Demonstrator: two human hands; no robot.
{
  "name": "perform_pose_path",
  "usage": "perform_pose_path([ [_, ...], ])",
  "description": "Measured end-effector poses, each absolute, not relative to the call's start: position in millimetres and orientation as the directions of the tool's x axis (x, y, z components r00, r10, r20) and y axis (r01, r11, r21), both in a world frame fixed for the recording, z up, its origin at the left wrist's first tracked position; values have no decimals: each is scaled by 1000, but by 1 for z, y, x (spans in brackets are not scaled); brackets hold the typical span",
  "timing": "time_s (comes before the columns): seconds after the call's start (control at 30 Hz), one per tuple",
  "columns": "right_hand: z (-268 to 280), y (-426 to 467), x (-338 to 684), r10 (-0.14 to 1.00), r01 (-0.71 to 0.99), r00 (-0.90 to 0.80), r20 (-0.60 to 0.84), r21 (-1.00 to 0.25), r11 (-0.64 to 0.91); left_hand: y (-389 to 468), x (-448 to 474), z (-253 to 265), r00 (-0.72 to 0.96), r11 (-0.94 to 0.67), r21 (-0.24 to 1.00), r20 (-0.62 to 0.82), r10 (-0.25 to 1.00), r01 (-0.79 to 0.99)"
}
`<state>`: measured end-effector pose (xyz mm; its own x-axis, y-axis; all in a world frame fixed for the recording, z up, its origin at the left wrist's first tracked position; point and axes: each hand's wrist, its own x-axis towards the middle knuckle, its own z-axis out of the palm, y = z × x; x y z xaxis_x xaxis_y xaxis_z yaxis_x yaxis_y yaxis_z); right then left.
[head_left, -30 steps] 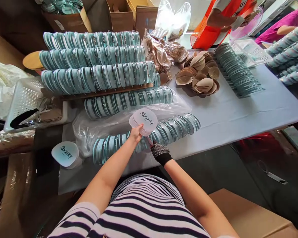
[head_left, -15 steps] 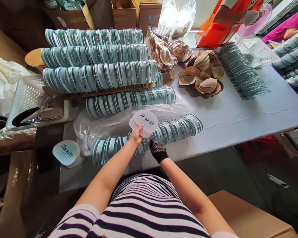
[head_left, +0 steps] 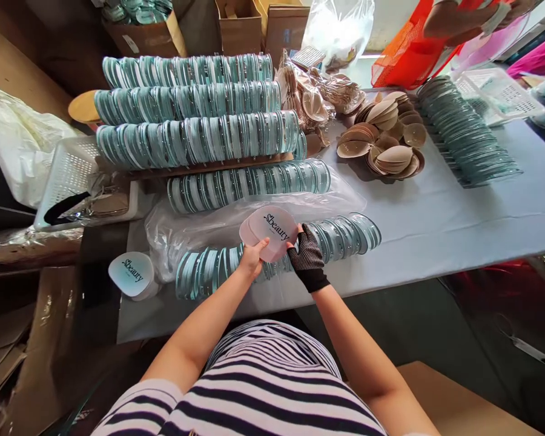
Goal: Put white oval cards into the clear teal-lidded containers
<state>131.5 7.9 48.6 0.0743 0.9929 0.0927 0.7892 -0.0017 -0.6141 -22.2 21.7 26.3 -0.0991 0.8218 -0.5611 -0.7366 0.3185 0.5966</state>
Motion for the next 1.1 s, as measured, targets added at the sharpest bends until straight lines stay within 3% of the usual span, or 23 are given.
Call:
perform_pose_path([
  [0.1,59,-1,113,997,834,-30,65,-548,61,14,-31,25,-156,281,663,-520,840,-694],
  [0.2,62,-5,102,986,792,-13,-168,-604,-92,13,-38,24,-109,336,642,-550,828,-689],
  [0.3,60,-27,110,972,796,106,-211,-568,-210,19,-48,24,-148,348,587,-634,759,-731],
  [0.37,57,-57,121,969,848,74,-237,-496,-187,25,-56,24,-209,307,572,-664,718,-761],
  [0.5,50,-113,123,872,894,-143,-468,-439,-89,31,-68,19,-170,296,508,-684,709,-809],
  [0.6,39,-110,99,808,946,-119,-577,-314,-85,29,-69,14,-139,292,477,-682,718,-829],
  [0.73,27,-71,64,818,978,-41,-574,-191,-85,24,-65,15,-149,256,486,-649,746,-836],
  [1.1,3,-60,63,883,924,-53,-466,-359,-134,29,-76,11,-128,272,413,-719,683,-869],
])
